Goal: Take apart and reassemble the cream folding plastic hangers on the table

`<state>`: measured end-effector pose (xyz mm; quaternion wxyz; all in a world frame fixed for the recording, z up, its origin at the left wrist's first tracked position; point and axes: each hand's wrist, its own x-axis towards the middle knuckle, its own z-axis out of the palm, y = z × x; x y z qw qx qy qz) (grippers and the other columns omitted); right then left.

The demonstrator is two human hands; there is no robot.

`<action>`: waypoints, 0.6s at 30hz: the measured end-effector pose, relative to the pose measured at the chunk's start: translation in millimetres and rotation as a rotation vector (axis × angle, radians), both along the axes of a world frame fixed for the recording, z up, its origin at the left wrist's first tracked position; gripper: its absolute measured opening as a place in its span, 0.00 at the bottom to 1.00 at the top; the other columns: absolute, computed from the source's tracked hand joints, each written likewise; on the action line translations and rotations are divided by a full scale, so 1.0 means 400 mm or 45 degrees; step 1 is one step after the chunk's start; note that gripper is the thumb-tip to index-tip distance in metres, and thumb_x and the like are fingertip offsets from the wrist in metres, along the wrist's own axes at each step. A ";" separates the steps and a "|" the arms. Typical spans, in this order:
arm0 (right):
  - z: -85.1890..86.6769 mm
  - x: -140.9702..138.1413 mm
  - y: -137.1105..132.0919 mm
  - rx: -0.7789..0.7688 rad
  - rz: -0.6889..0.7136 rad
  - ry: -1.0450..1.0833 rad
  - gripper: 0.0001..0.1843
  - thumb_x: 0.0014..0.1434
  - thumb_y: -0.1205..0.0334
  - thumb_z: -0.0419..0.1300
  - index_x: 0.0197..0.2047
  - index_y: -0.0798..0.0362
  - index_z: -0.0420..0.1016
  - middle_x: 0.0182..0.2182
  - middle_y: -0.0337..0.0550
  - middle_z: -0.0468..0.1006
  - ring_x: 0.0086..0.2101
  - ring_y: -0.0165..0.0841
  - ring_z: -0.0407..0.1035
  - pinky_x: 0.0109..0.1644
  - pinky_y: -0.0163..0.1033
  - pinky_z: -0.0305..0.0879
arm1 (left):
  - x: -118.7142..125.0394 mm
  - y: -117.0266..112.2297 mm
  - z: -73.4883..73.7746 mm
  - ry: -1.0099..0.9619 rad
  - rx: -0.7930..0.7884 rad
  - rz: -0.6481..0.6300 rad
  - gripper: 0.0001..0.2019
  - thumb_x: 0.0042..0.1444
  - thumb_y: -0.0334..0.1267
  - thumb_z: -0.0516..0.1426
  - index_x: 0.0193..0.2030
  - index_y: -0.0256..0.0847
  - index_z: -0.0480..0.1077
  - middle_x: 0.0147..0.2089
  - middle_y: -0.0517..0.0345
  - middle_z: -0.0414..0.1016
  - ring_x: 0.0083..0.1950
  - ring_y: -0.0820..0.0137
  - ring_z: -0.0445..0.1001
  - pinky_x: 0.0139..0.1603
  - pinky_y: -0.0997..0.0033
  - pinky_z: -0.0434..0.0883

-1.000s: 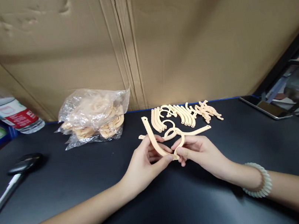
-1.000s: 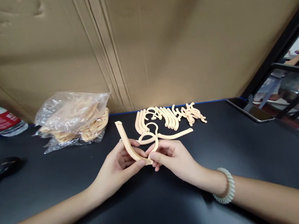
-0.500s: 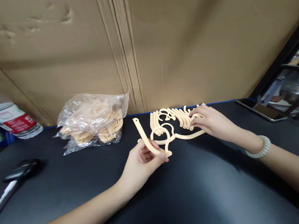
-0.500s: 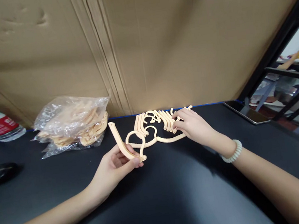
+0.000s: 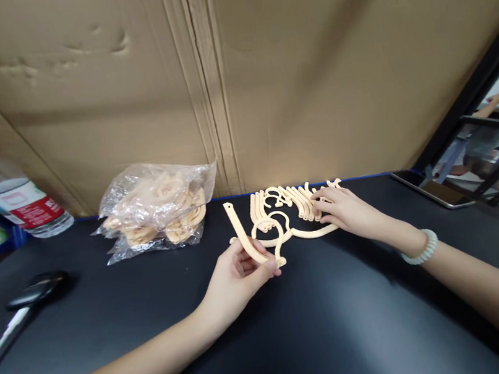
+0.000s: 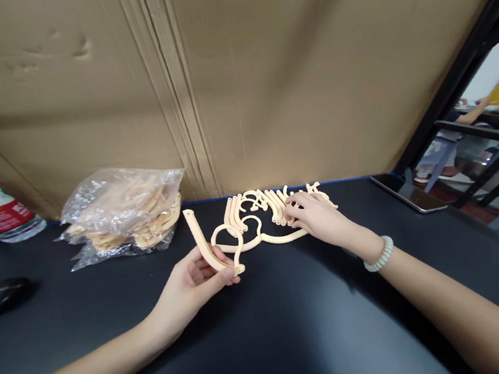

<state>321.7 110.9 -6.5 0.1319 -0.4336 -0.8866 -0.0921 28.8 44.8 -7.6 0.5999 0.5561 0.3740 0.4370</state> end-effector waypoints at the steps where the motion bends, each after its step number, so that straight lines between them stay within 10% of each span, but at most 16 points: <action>1: 0.001 -0.002 0.000 -0.010 -0.007 0.011 0.05 0.62 0.68 0.55 0.40 0.50 0.71 0.49 0.49 0.72 0.49 0.43 0.65 0.52 0.51 0.61 | 0.000 0.000 0.000 0.000 0.004 0.001 0.14 0.48 0.37 0.67 0.35 0.37 0.66 0.32 0.59 0.77 0.32 0.71 0.78 0.39 0.67 0.76; 18: -0.012 -0.015 0.019 0.013 0.013 0.050 0.09 0.64 0.68 0.53 0.39 0.51 0.74 0.51 0.51 0.71 0.52 0.45 0.65 0.51 0.52 0.62 | 0.001 0.004 0.001 -0.022 0.022 -0.014 0.15 0.48 0.37 0.67 0.35 0.37 0.65 0.32 0.61 0.75 0.32 0.72 0.77 0.37 0.69 0.75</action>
